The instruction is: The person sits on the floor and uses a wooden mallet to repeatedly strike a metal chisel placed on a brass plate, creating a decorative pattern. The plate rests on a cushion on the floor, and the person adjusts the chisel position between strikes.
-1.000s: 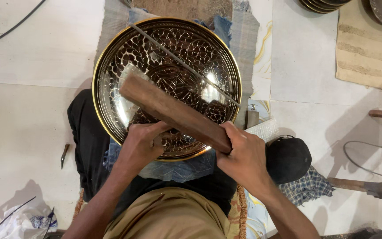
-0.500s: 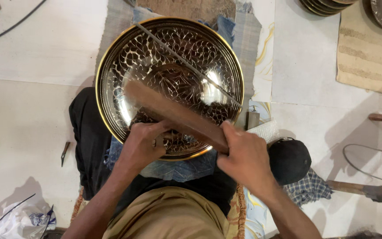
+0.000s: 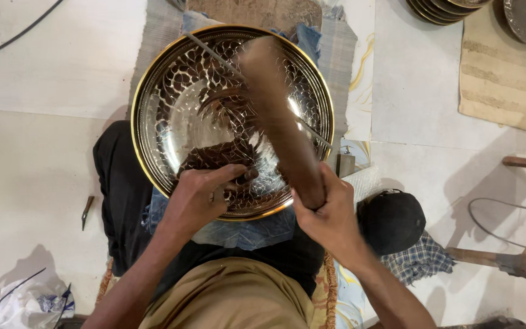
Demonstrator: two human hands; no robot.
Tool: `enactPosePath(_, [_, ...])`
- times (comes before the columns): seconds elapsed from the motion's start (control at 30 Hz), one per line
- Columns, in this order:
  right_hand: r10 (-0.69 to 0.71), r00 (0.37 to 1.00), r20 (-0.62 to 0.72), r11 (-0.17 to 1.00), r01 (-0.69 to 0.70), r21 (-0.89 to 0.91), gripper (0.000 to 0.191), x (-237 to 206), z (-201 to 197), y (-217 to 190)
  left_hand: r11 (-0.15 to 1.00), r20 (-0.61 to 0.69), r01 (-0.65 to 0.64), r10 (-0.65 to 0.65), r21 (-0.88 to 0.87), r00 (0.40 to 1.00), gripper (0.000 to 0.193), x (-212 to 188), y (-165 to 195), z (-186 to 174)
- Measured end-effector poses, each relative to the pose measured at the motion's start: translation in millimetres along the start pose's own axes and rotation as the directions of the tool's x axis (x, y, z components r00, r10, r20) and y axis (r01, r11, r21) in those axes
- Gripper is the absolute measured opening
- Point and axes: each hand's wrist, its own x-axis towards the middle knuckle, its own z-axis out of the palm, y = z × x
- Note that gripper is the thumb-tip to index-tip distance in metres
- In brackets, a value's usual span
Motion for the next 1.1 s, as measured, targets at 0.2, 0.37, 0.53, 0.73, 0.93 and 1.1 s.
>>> enactPosePath(0.2, [-0.101,0.994,0.041,0.989,0.105,-0.1,0.042,-4,-3,12,0.998,0.051,0.053,-0.054,0.016,0.997,0.064,4,1,0])
enactPosePath(0.37, [-0.131,0.991,0.039,0.948,0.136,-0.288,0.045,-4,3,7,1.0,0.018,-0.005,0.004,0.014,1.0,0.057,3,0,-1])
enactPosePath(0.53, [-0.025,0.995,0.098,0.977,0.045,-0.208,0.038,0,-1,2,1.0,0.011,0.017,-0.017,-0.003,1.0,0.065,2,3,-4])
enactPosePath(0.73, [-0.025,0.999,0.043,0.999,0.026,-0.021,0.031,-3,-6,7,0.999,0.009,0.024,-0.023,-0.031,1.0,0.065,2,3,-2])
enactPosePath(0.93, [-0.019,0.998,-0.067,0.998,0.023,0.056,0.035,1,3,1,0.999,-0.01,-0.013,0.013,-0.036,1.0,0.061,0,-1,0])
enactPosePath(1.1, [-0.112,0.988,0.111,0.962,0.136,-0.236,0.04,0,-1,4,1.0,0.008,0.0,0.0,0.024,1.0,0.061,1,-2,2])
